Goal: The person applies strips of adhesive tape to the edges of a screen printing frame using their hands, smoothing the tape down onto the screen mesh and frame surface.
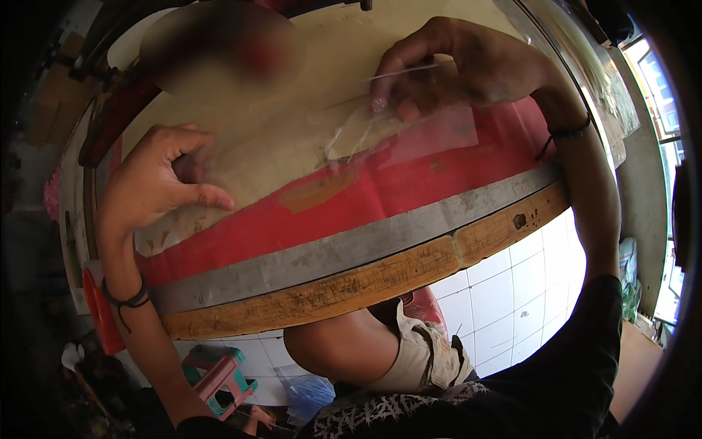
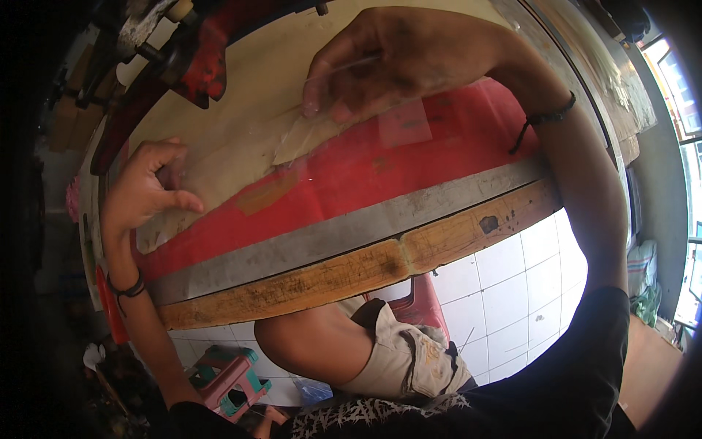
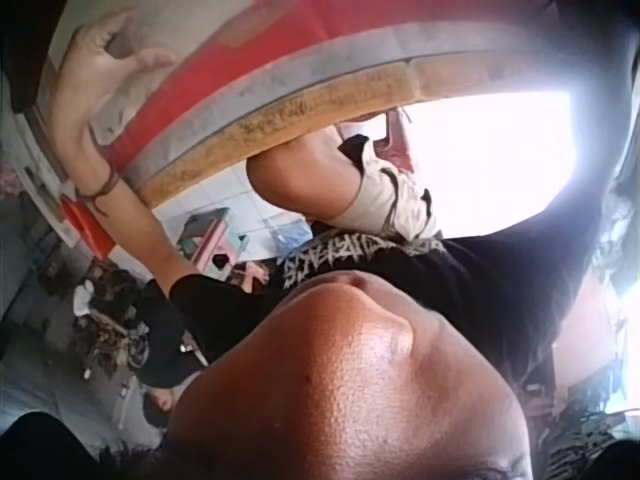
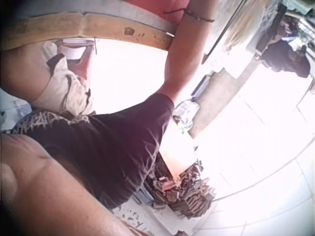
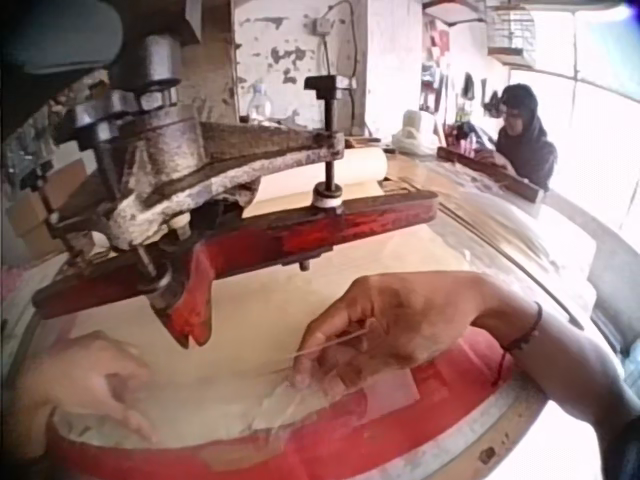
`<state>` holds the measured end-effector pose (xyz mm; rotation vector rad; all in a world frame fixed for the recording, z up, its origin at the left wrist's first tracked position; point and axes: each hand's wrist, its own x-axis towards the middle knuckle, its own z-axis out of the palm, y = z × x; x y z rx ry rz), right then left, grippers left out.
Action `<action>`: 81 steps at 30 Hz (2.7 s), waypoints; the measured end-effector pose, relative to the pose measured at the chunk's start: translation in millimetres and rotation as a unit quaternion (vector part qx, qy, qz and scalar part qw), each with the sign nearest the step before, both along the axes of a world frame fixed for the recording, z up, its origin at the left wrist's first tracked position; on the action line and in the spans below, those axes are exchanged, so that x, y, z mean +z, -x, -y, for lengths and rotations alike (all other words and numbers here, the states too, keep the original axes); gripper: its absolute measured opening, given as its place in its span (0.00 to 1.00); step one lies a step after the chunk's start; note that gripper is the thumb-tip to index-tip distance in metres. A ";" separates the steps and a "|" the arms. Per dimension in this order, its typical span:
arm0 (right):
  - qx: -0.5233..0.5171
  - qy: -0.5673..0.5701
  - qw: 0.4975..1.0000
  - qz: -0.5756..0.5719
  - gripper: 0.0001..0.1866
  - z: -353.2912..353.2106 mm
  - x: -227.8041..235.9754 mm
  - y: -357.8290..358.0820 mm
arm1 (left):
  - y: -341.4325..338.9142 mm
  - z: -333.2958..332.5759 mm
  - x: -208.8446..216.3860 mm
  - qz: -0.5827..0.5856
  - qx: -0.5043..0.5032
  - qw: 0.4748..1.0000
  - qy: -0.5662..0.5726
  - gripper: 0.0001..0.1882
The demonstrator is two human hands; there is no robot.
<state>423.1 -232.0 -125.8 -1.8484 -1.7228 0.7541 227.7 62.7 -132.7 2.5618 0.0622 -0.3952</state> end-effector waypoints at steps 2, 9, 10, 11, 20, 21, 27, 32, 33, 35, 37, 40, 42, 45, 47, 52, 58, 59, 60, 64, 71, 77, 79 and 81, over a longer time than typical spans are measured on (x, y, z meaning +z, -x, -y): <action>-0.005 0.005 1.000 -0.005 0.13 1.0 -0.2 -0.1 | -1.2 -0.1 -0.1 -0.002 -0.002 1.000 -0.002 0.31; -0.015 0.022 1.000 -0.013 0.12 1.5 0.5 1.0 | 1.3 3.8 2.1 0.028 -0.028 0.999 0.002 0.29; -0.015 0.023 1.000 -0.014 0.12 0.8 1.5 0.8 | 2.1 2.5 1.8 0.034 -0.037 0.999 -0.002 0.29; -0.017 0.028 0.999 -0.020 0.12 -0.2 1.7 0.1 | 2.9 1.1 1.3 0.040 -0.046 0.998 -0.006 0.29; -0.076 0.065 0.990 -0.101 0.12 -0.8 0.9 6.1 | 4.0 -3.3 -3.0 0.084 -0.118 0.989 -0.024 0.30; -0.084 0.074 0.988 -0.109 0.12 -2.6 2.6 8.1 | 5.6 -4.4 -2.1 0.090 -0.130 0.987 -0.028 0.30; -0.056 -0.017 0.997 0.055 0.12 -0.9 -4.2 7.6 | 7.8 6.1 7.1 0.050 -0.081 0.995 -0.003 0.26; -0.129 0.024 0.991 0.010 0.13 0.5 0.2 10.1 | 10.7 0.5 1.7 0.041 -0.073 0.993 0.084 0.22; -0.169 0.079 0.981 -0.056 0.13 -2.8 5.8 14.4 | 11.4 -4.6 -3.6 0.052 -0.075 0.990 0.107 0.21; -0.155 0.070 0.985 -0.038 0.14 -2.1 5.2 13.3 | 15.6 -14.3 1.9 -0.002 -0.050 0.995 0.084 0.20; -0.101 0.052 0.993 -0.016 0.14 -0.5 2.7 5.9 | 16.4 -18.5 9.4 -0.043 -0.031 0.995 0.080 0.19; -0.001 0.016 1.000 -0.002 0.13 2.5 -2.2 -8.7 | 17.0 -18.8 15.2 -0.073 -0.012 0.992 0.107 0.18; 0.010 -0.001 1.000 -0.023 0.12 2.7 -3.7 -10.4 | 19.0 -19.7 18.1 -0.082 -0.003 0.989 0.126 0.18; 0.018 0.078 0.990 -0.120 0.14 2.4 12.4 -10.2 | 14.4 -20.7 14.6 -0.064 -0.052 0.989 0.120 0.16; 0.025 0.061 0.989 -0.133 0.14 4.0 7.4 -14.0 | 13.8 -21.0 14.6 -0.055 -0.089 0.988 0.115 0.16; 0.004 0.034 0.993 -0.113 0.14 5.0 -7.6 -21.7 | 19.3 -22.7 20.1 -0.082 -0.102 0.981 0.142 0.16; -0.084 -0.073 0.978 0.174 0.10 11.0 -9.5 -15.0 | 22.7 -15.5 32.7 -0.092 -0.069 0.983 0.141 0.13; -0.111 -0.046 0.981 0.152 0.10 10.9 -6.5 -15.6 | 22.9 -13.9 34.8 -0.089 -0.066 0.985 0.132 0.12; -0.137 -0.018 0.982 0.130 0.10 12.5 -5.0 -16.3 | 23.2 -13.4 36.4 -0.086 -0.064 0.986 0.124 0.12; -0.134 -0.058 0.973 0.181 0.12 17.4 -6.4 -15.2 | 25.2 -18.8 39.5 -0.115 -0.058 0.985 0.116 0.13; -0.233 -0.037 0.951 0.199 0.14 25.4 -9.8 -16.0 | 27.1 -11.1 43.7 -0.102 -0.072 0.989 0.078 0.12; -0.213 -0.012 0.963 0.166 0.13 24.4 -8.3 -23.8 | 26.1 -10.2 38.2 -0.086 -0.074 0.990 0.088 0.11; -0.222 -0.039 0.969 0.106 0.11 24.7 -12.6 -21.9 | 25.8 -8.2 41.1 -0.095 -0.069 0.991 0.059 0.11; -0.227 -0.071 0.970 0.043 0.10 23.8 -14.4 -16.7 | 27.4 -10.4 36.7 -0.077 -0.075 0.992 0.064 0.12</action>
